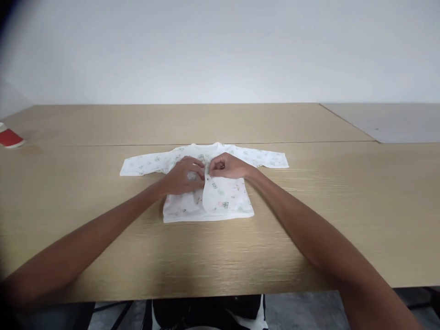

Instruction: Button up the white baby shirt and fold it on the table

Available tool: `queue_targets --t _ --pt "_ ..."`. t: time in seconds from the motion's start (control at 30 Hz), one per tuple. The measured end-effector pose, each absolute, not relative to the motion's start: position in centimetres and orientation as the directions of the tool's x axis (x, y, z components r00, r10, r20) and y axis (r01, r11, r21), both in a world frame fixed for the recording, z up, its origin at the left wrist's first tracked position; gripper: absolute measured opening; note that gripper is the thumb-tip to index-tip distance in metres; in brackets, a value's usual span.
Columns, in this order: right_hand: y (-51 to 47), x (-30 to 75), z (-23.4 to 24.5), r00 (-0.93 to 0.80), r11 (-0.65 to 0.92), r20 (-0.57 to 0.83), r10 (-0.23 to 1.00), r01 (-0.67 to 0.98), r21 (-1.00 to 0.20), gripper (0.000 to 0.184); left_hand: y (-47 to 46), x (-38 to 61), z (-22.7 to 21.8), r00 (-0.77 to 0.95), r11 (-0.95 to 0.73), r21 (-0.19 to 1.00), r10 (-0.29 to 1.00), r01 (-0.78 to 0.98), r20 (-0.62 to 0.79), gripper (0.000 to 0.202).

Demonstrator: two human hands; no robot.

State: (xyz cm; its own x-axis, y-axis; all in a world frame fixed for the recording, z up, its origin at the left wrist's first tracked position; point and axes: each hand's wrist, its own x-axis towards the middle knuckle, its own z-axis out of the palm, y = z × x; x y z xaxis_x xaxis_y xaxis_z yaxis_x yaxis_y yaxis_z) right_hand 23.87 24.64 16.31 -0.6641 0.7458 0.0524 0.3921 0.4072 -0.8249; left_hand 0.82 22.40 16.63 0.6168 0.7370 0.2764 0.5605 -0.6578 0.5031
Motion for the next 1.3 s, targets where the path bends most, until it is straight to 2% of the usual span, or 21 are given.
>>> queue_targets --t 0.07,0.17,0.4,0.5,0.63,0.87,1.1,1.3 --pt "25.1 24.4 17.1 -0.725 0.400 -0.029 0.688 0.412 -0.819 0.025 22.1 1.1 16.6 0.608 -0.661 0.468 0.741 0.586 0.285 0.014" --pt "25.2 24.6 17.6 -0.760 0.409 -0.068 0.646 0.420 -0.810 0.030 21.8 1.7 16.6 0.629 -0.669 0.445 0.732 0.595 0.260 0.010" --pt "25.0 24.4 17.7 -0.738 0.407 -0.085 0.670 0.460 -0.789 0.029 21.5 2.3 16.3 0.644 -0.654 0.564 0.719 0.503 0.259 0.008" --pt "25.0 24.4 17.9 -0.726 0.374 -0.102 0.680 0.463 -0.804 0.021 21.3 2.6 16.1 0.632 -0.661 0.504 0.730 0.556 0.261 0.006" --pt "24.9 24.4 18.0 -0.735 0.364 -0.093 0.672 0.437 -0.823 0.016 21.2 3.0 15.8 0.633 -0.666 0.458 0.732 0.589 0.250 0.016" --pt "24.9 24.6 17.6 -0.751 0.378 -0.067 0.657 0.406 -0.832 0.022 21.3 3.0 15.8 0.610 -0.641 0.589 0.736 0.492 0.292 0.008" --pt "25.2 24.7 17.6 -0.743 0.349 -0.084 0.664 0.408 -0.844 0.034 22.1 2.0 17.2 0.625 -0.513 0.733 0.765 0.448 0.154 0.011" --pt "25.1 24.3 17.4 -0.709 0.341 -0.045 0.704 0.392 -0.854 0.036 22.6 1.8 17.3 0.616 -0.446 0.783 0.781 0.432 0.105 0.015"
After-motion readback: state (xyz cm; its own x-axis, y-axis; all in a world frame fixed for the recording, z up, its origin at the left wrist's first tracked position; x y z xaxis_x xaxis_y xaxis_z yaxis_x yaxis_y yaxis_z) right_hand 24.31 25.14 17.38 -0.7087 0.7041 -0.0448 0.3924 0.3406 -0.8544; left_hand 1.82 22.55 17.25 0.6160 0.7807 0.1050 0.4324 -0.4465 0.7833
